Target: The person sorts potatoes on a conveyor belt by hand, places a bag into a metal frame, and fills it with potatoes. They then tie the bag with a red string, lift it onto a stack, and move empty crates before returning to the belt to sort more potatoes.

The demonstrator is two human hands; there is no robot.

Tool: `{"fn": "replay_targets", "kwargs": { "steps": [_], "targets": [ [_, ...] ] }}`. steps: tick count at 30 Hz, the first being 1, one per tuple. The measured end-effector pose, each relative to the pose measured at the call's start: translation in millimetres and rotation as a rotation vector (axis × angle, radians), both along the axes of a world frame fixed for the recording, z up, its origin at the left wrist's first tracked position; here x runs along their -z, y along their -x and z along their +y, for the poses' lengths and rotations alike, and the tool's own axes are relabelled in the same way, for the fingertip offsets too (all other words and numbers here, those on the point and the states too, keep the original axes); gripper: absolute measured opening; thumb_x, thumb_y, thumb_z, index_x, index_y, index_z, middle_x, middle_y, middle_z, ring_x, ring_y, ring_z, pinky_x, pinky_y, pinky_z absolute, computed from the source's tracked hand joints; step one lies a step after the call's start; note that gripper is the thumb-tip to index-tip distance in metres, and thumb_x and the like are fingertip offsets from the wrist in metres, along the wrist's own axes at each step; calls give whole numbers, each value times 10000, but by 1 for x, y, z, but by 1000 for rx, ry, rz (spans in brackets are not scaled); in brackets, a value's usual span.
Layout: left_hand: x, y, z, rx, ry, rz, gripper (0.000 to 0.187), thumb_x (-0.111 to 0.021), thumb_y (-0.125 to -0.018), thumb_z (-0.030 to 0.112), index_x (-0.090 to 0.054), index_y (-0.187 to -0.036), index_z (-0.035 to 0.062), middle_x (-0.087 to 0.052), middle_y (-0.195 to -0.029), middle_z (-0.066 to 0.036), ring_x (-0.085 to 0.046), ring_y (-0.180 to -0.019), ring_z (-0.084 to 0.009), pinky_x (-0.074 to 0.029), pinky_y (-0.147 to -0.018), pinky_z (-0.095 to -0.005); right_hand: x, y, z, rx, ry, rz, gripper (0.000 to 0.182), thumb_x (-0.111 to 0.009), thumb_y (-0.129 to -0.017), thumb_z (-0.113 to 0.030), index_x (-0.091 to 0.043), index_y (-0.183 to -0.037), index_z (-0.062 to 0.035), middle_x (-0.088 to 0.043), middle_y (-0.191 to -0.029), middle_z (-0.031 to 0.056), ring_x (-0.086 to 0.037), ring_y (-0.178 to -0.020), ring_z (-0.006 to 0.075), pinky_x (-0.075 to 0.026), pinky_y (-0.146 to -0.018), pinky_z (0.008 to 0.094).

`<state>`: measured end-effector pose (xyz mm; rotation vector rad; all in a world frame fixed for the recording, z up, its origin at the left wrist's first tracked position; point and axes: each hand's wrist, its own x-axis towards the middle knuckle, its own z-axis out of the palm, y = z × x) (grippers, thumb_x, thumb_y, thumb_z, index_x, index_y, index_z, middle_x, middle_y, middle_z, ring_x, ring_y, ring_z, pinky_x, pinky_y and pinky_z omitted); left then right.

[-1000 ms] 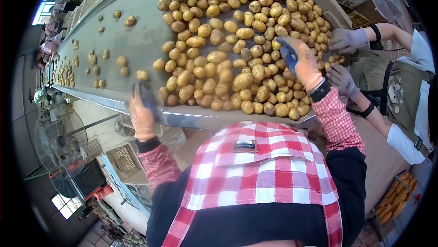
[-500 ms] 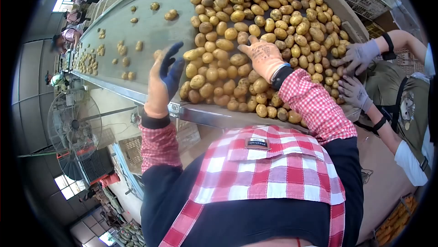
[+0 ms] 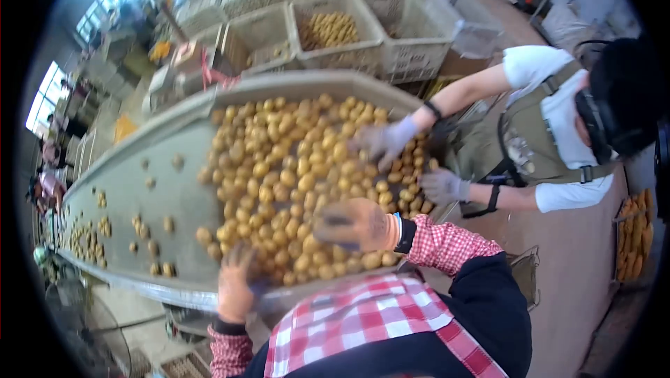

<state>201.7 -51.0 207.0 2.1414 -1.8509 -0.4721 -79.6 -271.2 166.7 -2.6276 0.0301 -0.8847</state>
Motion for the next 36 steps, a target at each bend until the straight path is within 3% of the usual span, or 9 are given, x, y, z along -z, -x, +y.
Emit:
{"fn": "replay_targets", "kwargs": {
  "steps": [4, 6, 10, 19, 23, 26, 28, 30, 36],
  "targets": [
    [19, 6, -19, 273, -63, -73, 648, -793, -755, 329, -601, -1353, 170, -425, -1475, -247, -369, -1340, -514, -347, -1131, -541, -119, 26, -108, 940, 91, -5, 508, -648, -864, -126, -530, -1357, -124, -521, -1306, 238, -532, -1141, 438, -486, -923, 493],
    [20, 9, -25, 405, -40, -46, 558, -735, -801, 276, -617, -1337, 175, -450, -1464, -209, -390, -1305, -507, -382, -1079, -538, -148, 60, -128, 832, 156, -401, 587, -620, -840, -108, -473, -1407, -72, -546, -1268, 241, -552, -1114, 412, -454, -958, 487],
    [41, 3, -34, 617, -176, -357, 735, -676, -860, 429, -436, -1514, 194, -358, -1570, -188, -229, -1485, -408, -166, -1202, -563, -79, 112, -45, 566, -11, -115, 629, -619, -821, -87, -497, -1436, -130, -596, -1226, 196, -601, -1105, 368, -495, -933, 452],
    [29, 71, -98, 587, -497, -718, 703, -537, -889, 196, -334, -1560, 242, -223, -1639, -112, -127, -1522, -351, -204, -1166, -628, 133, 166, 95, 1029, -456, -77, 503, -632, -839, -124, -620, -1333, -217, -668, -1062, 87, -649, -935, 283, -535, -778, 402],
    [77, 56, -139, 636, -328, -418, 701, -517, -892, 203, -323, -1564, 251, -226, -1639, -107, -140, -1518, -353, -216, -1174, -608, 154, 162, 94, 1124, -323, -131, 459, -602, -854, -120, -630, -1310, -165, -658, -1106, 85, -639, -969, 268, -539, -787, 375],
    [125, 55, -176, 652, -219, 624, 699, -502, -895, 208, -315, -1566, 258, -229, -1638, -103, -150, -1515, -355, -226, -1180, -592, 145, 170, 93, 1082, -406, 1, 433, -622, -829, -105, -626, -1262, -110, -655, -1084, 87, -635, -975, 274, -536, -782, 383],
    [87, 93, -177, 824, -217, -619, 692, -447, -917, 232, -261, -1581, 293, -243, -1639, -70, -170, -1510, -354, -222, -1216, -514, 159, 164, 91, 1121, -340, -64, 427, -633, -823, -133, -621, -1249, -117, -652, -1027, 81, -631, -936, 275, -523, -739, 389],
    [106, 98, -200, 737, -294, -996, 695, -443, -925, 224, -247, -1585, 320, -284, -1627, -45, -201, -1503, -357, -252, -1214, -466, 166, 162, 89, 1122, -307, -40, 427, -633, -819, -137, -621, -1246, -122, -652, -1023, 65, -631, -916, 272, -520, -721, 400],
    [116, 126, -223, 718, 48, -470, 630, -583, -968, 378, -392, -1535, 181, -387, -1531, -211, -423, -1335, -474, -450, -1039, -574, 166, 162, 87, 1149, -262, -64, 426, -615, -819, -114, -601, -1242, -75, -646, -1000, 70, -631, -896, 274, -521, -711, 403]
  ]
}}
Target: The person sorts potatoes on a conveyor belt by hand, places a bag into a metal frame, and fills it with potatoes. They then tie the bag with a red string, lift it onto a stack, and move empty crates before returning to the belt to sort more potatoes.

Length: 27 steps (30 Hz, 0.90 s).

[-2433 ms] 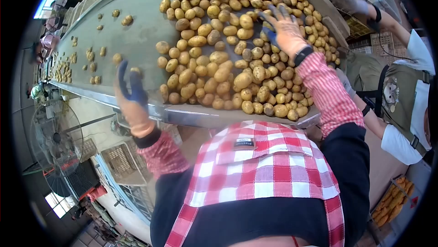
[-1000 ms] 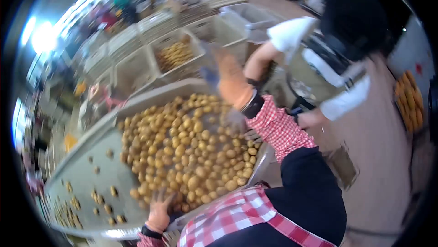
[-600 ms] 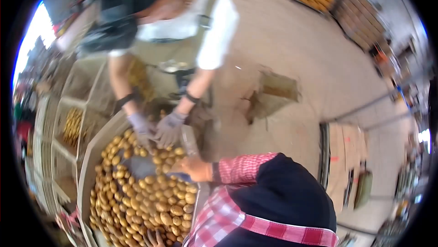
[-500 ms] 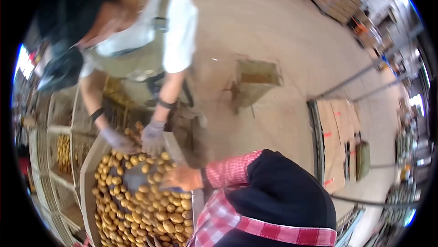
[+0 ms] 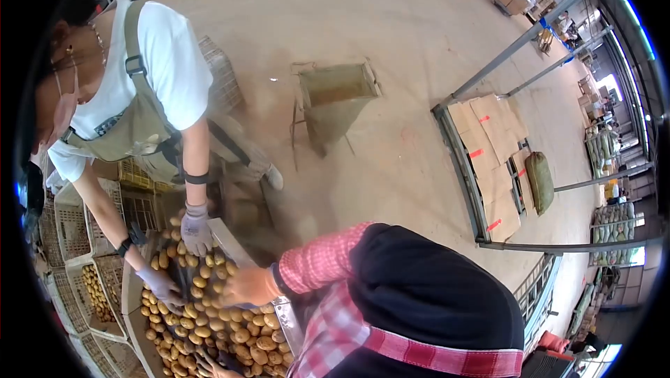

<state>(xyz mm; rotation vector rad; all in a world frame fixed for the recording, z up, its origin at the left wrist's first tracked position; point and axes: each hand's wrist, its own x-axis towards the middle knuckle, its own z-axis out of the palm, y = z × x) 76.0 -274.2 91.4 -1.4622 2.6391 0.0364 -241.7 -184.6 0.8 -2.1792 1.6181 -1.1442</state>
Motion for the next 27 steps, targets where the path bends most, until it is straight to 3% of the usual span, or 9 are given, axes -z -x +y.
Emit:
{"fn": "replay_targets", "kwargs": {
  "steps": [3, 5, 10, 11, 18, 20, 22, 25, 27],
  "targets": [
    [-1, 34, 34, 293, 78, 65, 635, -565, -965, 401, -398, -1532, 169, -408, -1517, -213, -429, -1333, -456, -408, -1073, -578, 3, -2, -3, -28, -46, -18, 425, -615, -812, -102, -591, -1233, -57, -645, -999, 79, -635, -896, 280, -524, -715, 401],
    [-9, 67, 65, 511, -194, 438, 676, -565, -898, 484, -441, -1507, 218, -393, -1562, -116, -336, -1424, -401, -252, -1164, -580, -4, 2, -3, -51, -162, -8, 406, -606, -858, -170, -610, -1254, -80, -644, -1115, 74, -626, -982, 272, -522, -810, 398],
    [8, 47, 85, 442, -399, 246, 684, -562, -868, 524, -456, -1491, 261, -397, -1552, -132, -341, -1419, -397, -217, -1155, -617, -3, 2, -5, -68, -307, -58, 411, -612, -910, -274, -626, -1288, -111, -642, -1233, 72, -615, -1106, 259, -519, -926, 390],
    [9, 46, 85, 431, -405, 256, 691, -561, -865, 529, -455, -1492, 258, -396, -1550, -139, -341, -1419, -397, -213, -1158, -615, 2, 1, -2, -2, -31, -92, 397, -598, -815, -76, -585, -1210, -35, -653, -981, 101, -650, -901, 296, -530, -698, 400],
    [17, 37, 57, 311, -303, 281, 746, -557, -842, 563, -444, -1503, 236, -394, -1537, -186, -336, -1419, -398, -190, -1180, -600, 12, 3, -8, -6, -21, -80, 361, -616, -818, -106, -628, -1177, -70, -653, -980, 103, -648, -899, 300, -524, -714, 427],
    [14, 26, 41, 327, -159, 95, 780, -546, -873, 551, -348, -1558, 235, -307, -1594, -186, -205, -1485, -423, -163, -1204, -576, 11, 4, -5, 7, -110, -102, 373, -633, -809, -146, -644, -1177, -87, -652, -1007, 99, -643, -930, 309, -515, -730, 443],
    [43, 9, 18, 139, -109, -100, 716, -668, -824, 216, -436, -1494, 120, -363, -1556, -190, -295, -1442, -432, -286, -1168, -532, 28, 4, -5, 6, 10, -100, 478, -652, -759, -188, -635, -1229, -100, -642, -1068, 114, -642, -940, 323, -515, -740, 443],
    [45, 4, -5, 36, -163, 5, 734, -621, -902, 162, -295, -1557, 94, -304, -1591, -187, -241, -1475, -419, -223, -1201, -526, 37, 26, -14, -109, -327, -32, 605, -691, -645, -140, -649, -1248, -116, -660, -1147, 136, -646, -993, 335, -528, -821, 448],
    [56, -8, -31, -98, 12, -71, 723, -628, -913, 177, -301, -1551, 85, -364, -1559, -187, -350, -1416, -412, -299, -1164, -522, 33, 44, -23, -76, -286, 14, 452, -655, -694, -129, -667, -1145, -91, -683, -942, 158, -669, -866, 361, -542, -749, 472]
  ]
}}
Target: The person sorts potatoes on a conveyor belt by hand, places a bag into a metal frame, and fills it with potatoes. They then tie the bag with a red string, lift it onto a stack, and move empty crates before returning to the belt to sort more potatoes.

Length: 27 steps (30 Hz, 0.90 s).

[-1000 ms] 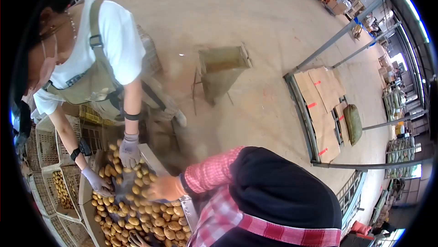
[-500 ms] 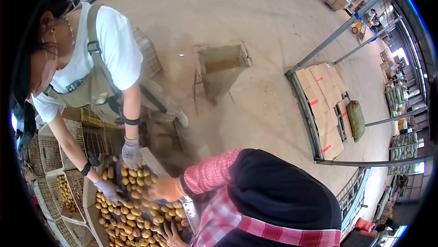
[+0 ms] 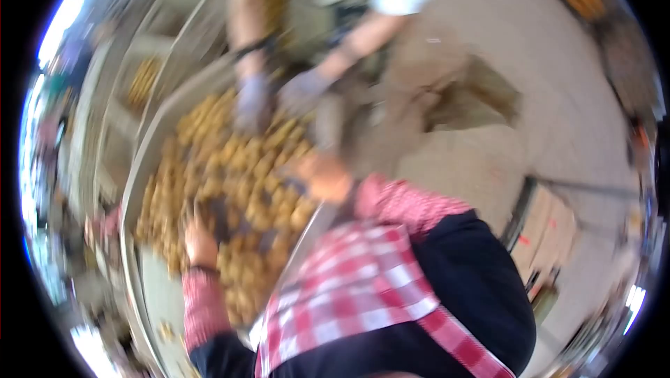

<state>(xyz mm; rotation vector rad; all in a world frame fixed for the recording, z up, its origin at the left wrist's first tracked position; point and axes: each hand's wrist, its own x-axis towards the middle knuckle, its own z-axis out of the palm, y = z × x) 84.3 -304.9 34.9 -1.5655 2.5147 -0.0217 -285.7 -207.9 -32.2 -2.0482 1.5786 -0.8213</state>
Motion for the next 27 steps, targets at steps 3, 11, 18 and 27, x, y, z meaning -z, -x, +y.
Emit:
{"fn": "replay_targets", "kwargs": {
  "steps": [3, 11, 18, 27],
  "targets": [
    [13, -42, -7, -243, -15, 37, 708, -648, -912, 367, -373, -1510, 108, -406, -1527, -188, -377, -1404, -377, -363, -1117, -495, 7, 18, -15, 46, 130, -61, 408, -628, -820, -140, -658, -1227, -153, -692, -1097, 103, -670, -932, 331, -536, -798, 437],
    [-32, -4, 98, -353, 84, 304, 528, -690, -903, 181, -529, -1395, 77, -473, -1449, -218, -455, -1323, -418, -395, -1099, -459, 21, 46, -26, -87, -9, 64, 346, -630, -890, -145, -669, -1233, -172, -683, -1152, 130, -649, -1017, 325, -533, -890, 406],
    [-21, 56, 143, -342, 108, 632, 476, -719, -856, 82, -585, -1311, 48, -534, -1378, -194, -502, -1275, -392, -391, -1080, -464, -14, 2, -69, -359, -23, -60, 316, -634, -905, -123, -665, -1219, -116, -685, -1164, 129, -654, -1036, 325, -527, -910, 406],
    [-13, 84, 147, -439, 17, 728, 465, -710, -850, 72, -599, -1300, 35, -572, -1337, -197, -515, -1271, -410, -429, -1061, -465, -9, -45, -77, -689, -276, 198, 382, -518, -985, -266, -599, -1334, -131, -625, -1292, 114, -588, -1188, 287, -455, -1030, 401]
  ]
}}
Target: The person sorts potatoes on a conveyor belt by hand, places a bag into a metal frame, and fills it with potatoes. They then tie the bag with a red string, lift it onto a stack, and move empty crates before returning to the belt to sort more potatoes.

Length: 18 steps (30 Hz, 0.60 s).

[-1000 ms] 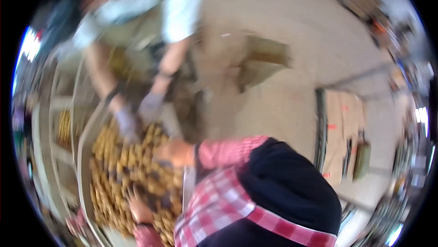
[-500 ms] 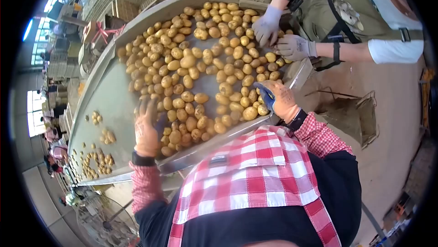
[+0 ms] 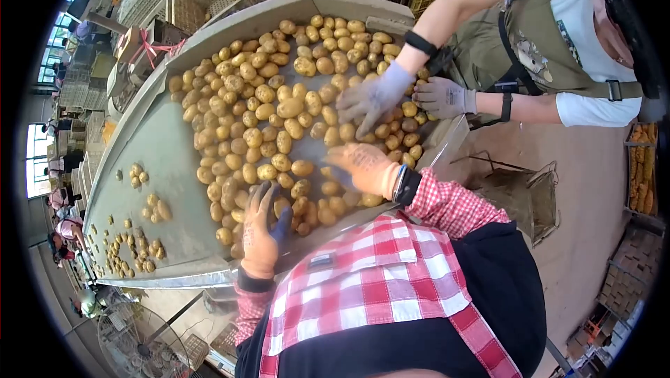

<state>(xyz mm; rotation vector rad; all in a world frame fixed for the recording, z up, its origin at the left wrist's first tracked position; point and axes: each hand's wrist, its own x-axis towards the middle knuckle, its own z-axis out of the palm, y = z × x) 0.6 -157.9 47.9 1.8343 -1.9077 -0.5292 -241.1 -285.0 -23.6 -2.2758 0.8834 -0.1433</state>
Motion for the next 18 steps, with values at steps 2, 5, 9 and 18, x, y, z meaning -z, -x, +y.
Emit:
{"fn": "replay_targets", "kwargs": {
  "steps": [2, 5, 9, 18],
  "targets": [
    [1, 0, -2, -4, -17, 3, 463, -707, -860, 92, -595, -1305, 31, -571, -1340, -201, -504, -1283, -412, -417, -1071, -471, 3, 5, 2, 61, -2, -85, 367, -536, -973, -251, -612, -1307, -119, -634, -1271, 117, -589, -1176, 297, -461, -1013, 404],
    [1, 2, -3, 29, -92, -16, 456, -706, -864, 122, -597, -1298, 35, -568, -1347, -198, -493, -1293, -404, -399, -1082, -475, 15, 15, 6, 158, 14, -175, 357, -548, -961, -234, -616, -1294, -124, -644, -1236, 127, -612, -1122, 312, -478, -978, 416],
    [1, 8, -6, 154, -138, -110, 478, -712, -835, 140, -603, -1291, 52, -573, -1342, -185, -501, -1272, -402, -404, -1061, -471, 2, 31, 17, 198, -62, -118, 344, -547, -957, -222, -621, -1282, -136, -662, -1161, 133, -639, -1022, 340, -494, -918, 442],
    [-22, 1, -66, 199, -13, -348, 366, -712, -853, 150, -628, -1194, 48, -623, -1248, -174, -595, -1124, -368, -482, -945, -443, 18, 35, 34, 223, -122, -204, 334, -568, -936, -190, -628, -1257, -118, -668, -1125, 129, -622, -1053, 339, -494, -926, 442]
  ]
}}
